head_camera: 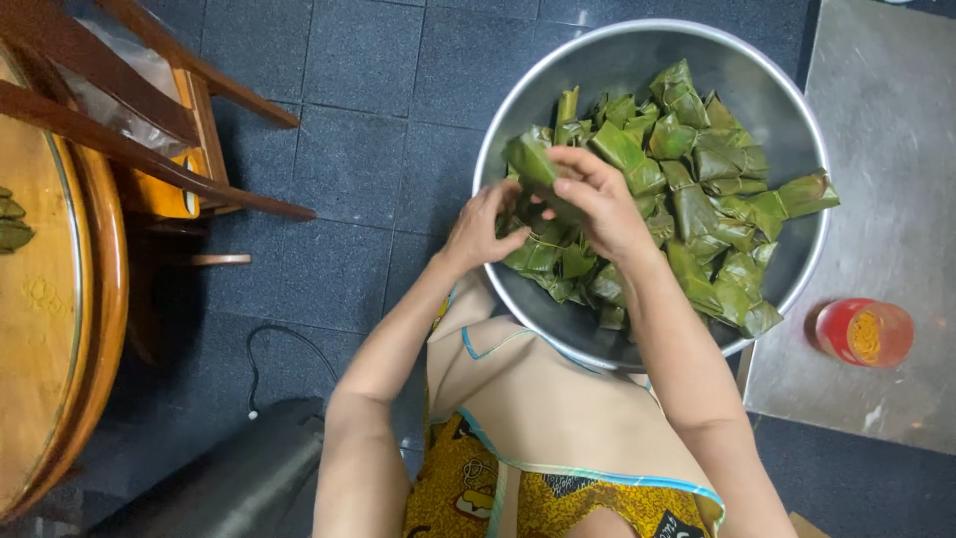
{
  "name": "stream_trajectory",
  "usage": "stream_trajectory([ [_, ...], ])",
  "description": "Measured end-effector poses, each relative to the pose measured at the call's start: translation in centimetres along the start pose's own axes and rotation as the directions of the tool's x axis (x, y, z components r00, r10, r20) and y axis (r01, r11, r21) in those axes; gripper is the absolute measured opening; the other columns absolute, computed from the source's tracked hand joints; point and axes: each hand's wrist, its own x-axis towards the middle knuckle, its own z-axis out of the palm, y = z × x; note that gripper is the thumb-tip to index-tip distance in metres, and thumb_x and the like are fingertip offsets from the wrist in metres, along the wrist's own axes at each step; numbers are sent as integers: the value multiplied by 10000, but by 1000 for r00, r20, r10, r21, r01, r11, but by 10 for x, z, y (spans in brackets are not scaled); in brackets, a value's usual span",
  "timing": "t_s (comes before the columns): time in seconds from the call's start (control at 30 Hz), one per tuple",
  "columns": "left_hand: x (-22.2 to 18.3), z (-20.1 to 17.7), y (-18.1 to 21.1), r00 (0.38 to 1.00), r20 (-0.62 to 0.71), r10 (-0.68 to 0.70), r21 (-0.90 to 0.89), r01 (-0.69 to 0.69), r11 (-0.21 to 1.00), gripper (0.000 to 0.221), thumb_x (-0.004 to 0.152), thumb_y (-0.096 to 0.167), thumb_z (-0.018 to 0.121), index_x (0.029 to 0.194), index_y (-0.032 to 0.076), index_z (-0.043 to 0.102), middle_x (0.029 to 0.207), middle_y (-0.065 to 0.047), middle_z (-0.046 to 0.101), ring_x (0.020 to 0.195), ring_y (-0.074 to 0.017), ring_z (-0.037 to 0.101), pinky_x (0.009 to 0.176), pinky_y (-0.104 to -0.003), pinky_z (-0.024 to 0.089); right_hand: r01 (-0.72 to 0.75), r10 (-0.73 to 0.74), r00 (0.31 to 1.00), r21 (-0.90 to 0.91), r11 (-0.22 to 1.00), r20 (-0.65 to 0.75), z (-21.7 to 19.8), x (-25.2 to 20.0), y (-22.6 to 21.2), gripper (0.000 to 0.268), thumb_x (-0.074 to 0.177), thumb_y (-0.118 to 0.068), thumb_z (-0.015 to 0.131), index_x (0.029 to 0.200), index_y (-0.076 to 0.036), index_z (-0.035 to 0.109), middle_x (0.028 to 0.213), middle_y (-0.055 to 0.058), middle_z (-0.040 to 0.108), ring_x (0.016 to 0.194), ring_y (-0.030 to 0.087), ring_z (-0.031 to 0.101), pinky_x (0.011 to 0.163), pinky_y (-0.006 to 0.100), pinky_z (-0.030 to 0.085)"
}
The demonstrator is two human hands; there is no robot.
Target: The person is bundling food items wrapped in banana leaves by tying them together in pairs using thin fibers.
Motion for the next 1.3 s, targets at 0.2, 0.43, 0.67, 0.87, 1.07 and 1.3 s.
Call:
stream_trajectory([
  [0.2,-16,32,46,869,-113,481,565,-342,751,319,865,299,757,1168,242,670,1283,-104,562,1268,-375,519,927,-454,433,-26,23,994,-21,999,-105,-54,-30,0,389,943,-161,711,1287,-27,588,1127,113,680,930,232,730,692,355,674],
  [0.43,-2,53,47,903,3,430,759,-281,587,97,837,63,675,778,59,599,1125,-220,559,1153,-415,534,841,-473,419,-94,28,977,-308,947,-211,-95,-67,-4,348,888,9,742,1220,1,640,1006,130,694,733,208,723,537,276,624],
  [0.67,9,56,3,966,190,177,634,-259,729,281,563,27,846,653,53,582,928,-81,374,860,-349,455,677,-447,359,-117,59,981,-316,941,-186,-106,-57,12,217,874,23,755,1073,3,671,871,143,724,684,211,747,558,271,627],
  [0.87,9,31,39,968,240,-77,423,-33,905,317,619,3,824,645,92,521,1030,-39,360,1022,-357,455,747,-454,399,-82,42,992,-341,937,-122,-98,-33,30,316,857,33,765,1160,3,679,909,139,747,739,172,745,633,248,628],
  [1.07,12,12,72,933,304,-191,324,88,942,354,648,149,908,705,118,560,1134,-47,374,1136,-369,435,852,-516,448,-131,119,991,-330,935,-55,-90,-41,20,365,859,82,700,1210,-13,671,1051,192,737,784,218,753,607,259,626],
  [1.3,9,4,82,910,368,-192,305,77,949,373,631,214,938,792,136,611,1218,-71,366,1212,-407,429,917,-575,459,-8,37,997,-384,923,69,-97,-53,19,309,879,-39,758,1169,8,664,1323,174,620,1126,225,617,867,329,586],
])
